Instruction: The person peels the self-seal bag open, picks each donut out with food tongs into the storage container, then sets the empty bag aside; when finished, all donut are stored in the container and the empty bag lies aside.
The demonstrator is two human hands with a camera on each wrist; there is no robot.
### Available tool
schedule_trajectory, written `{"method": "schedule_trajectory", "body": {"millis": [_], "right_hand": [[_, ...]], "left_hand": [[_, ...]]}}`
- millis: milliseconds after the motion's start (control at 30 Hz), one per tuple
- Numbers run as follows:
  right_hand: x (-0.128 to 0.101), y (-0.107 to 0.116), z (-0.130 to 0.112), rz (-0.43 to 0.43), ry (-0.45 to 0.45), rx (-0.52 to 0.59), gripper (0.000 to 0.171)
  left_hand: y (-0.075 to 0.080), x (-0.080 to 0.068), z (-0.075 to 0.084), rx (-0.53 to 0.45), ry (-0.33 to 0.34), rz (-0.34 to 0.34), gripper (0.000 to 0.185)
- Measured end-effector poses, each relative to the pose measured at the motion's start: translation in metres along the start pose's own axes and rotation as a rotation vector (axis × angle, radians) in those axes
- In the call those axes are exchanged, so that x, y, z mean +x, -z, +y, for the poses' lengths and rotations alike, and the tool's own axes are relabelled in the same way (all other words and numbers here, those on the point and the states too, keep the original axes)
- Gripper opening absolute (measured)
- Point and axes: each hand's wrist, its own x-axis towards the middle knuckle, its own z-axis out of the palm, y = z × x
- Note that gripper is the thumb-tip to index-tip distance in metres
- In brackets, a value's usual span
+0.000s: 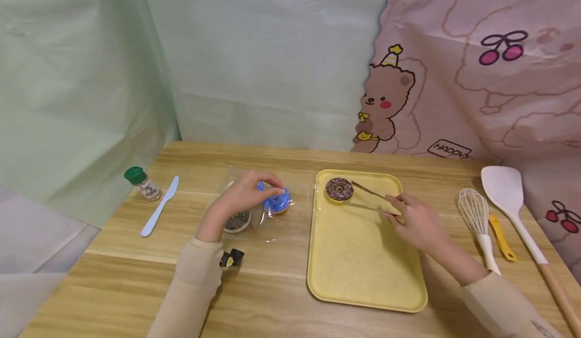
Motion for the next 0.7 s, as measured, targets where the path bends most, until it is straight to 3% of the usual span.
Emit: {"method": "schedule_trajectory", "body": {"millis": [333,700], "right_hand": [[-0.001,0.003,-0.013,0.086,0.114,0.064,0.046],[0.021,-0.011,-0.048,0.071,0.21,0.089,0.044]], "left_hand": [[-0.001,0.0,-0.001,0.003,0.001,0.002,0.016],[-0.003,0.001,-0.002,0.004,0.006,0.014,0.012]]}}
